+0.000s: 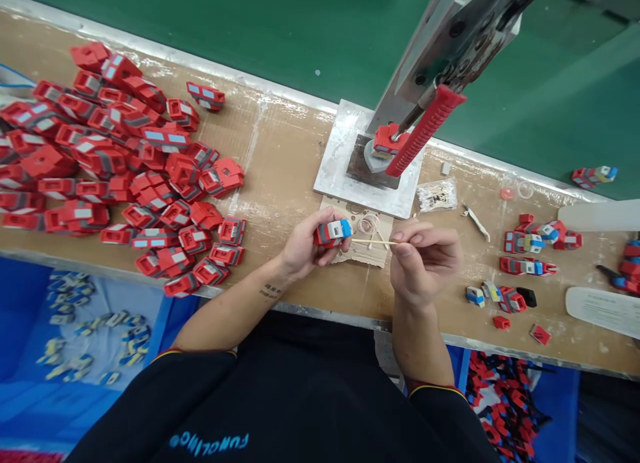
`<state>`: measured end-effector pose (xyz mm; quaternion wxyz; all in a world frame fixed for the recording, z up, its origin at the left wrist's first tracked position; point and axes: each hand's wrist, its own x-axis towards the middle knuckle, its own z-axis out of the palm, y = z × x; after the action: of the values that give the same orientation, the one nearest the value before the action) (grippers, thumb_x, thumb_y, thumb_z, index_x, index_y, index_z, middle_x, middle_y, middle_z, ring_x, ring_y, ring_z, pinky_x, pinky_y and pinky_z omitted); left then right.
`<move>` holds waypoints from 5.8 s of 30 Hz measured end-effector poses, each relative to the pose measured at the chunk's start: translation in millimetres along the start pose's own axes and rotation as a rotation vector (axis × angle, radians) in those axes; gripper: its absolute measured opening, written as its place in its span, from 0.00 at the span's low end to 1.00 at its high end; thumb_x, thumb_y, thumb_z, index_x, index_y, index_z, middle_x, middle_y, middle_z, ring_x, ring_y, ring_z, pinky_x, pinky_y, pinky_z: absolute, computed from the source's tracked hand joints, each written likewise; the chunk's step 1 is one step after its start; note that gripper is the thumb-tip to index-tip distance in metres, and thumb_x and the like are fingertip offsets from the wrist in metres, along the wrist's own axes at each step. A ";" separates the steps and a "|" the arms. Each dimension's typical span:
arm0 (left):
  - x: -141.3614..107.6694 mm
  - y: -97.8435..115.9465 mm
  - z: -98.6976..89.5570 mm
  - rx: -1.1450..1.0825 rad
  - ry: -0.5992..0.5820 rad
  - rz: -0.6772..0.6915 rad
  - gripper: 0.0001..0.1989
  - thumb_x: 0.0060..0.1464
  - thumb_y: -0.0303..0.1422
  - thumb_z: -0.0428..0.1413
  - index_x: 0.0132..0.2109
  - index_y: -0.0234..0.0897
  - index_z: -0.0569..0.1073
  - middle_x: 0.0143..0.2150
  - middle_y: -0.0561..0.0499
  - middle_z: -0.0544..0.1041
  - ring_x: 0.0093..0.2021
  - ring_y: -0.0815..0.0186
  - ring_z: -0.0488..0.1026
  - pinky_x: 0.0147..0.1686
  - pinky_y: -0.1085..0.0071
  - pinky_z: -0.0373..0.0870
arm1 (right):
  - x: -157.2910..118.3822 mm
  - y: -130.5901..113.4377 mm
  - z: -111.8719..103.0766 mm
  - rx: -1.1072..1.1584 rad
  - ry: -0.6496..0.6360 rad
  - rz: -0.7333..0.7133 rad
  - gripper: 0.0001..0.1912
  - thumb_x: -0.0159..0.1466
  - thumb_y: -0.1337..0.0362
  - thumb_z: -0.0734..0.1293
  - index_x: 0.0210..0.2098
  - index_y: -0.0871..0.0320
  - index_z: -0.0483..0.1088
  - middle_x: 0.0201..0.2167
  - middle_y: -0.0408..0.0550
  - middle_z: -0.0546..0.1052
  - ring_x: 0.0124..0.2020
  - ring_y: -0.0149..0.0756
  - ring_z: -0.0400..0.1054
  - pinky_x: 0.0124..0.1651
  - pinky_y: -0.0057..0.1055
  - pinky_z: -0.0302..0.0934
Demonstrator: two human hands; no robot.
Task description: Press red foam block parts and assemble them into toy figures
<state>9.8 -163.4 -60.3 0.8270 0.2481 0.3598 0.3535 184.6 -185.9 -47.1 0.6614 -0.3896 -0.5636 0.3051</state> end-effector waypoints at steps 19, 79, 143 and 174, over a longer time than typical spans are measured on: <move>5.8 -1.0 -11.8 0.002 0.112 0.412 0.29 0.44 0.35 0.75 0.44 0.43 0.63 0.36 0.57 0.79 0.37 0.66 0.81 0.37 0.71 0.76 | 5.6 4.1 -15.5 0.002 0.119 -0.019 0.14 0.65 0.56 0.77 0.34 0.49 0.69 0.27 0.39 0.75 0.26 0.33 0.70 0.28 0.32 0.62; 8.4 179.9 -98.5 1.346 0.305 0.716 0.19 0.63 0.42 0.60 0.57 0.41 0.72 0.51 0.44 0.81 0.48 0.58 0.84 0.50 0.58 0.83 | -3.8 12.1 -47.0 0.032 0.232 0.080 0.11 0.60 0.59 0.81 0.32 0.53 0.76 0.29 0.41 0.81 0.32 0.32 0.77 0.36 0.30 0.70; -1.5 -25.5 -26.1 0.845 0.176 0.935 0.14 0.55 0.32 0.72 0.47 0.43 0.81 0.46 0.49 0.86 0.45 0.62 0.85 0.47 0.63 0.84 | 4.9 24.8 -42.7 -0.584 -0.252 -0.039 0.08 0.66 0.71 0.73 0.33 0.52 0.76 0.28 0.40 0.81 0.27 0.31 0.69 0.30 0.31 0.62; -1.8 -25.3 -21.3 0.937 0.170 1.036 0.13 0.56 0.29 0.72 0.48 0.41 0.81 0.48 0.46 0.86 0.47 0.62 0.85 0.49 0.65 0.84 | -3.8 8.1 -24.6 -0.109 -0.257 0.054 0.07 0.65 0.70 0.76 0.34 0.52 0.77 0.29 0.41 0.85 0.28 0.33 0.78 0.30 0.32 0.66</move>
<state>2.8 -177.2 -89.5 0.3271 0.6893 0.3729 0.5280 208.4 -189.2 -57.5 0.5530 -0.3978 -0.6488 0.3391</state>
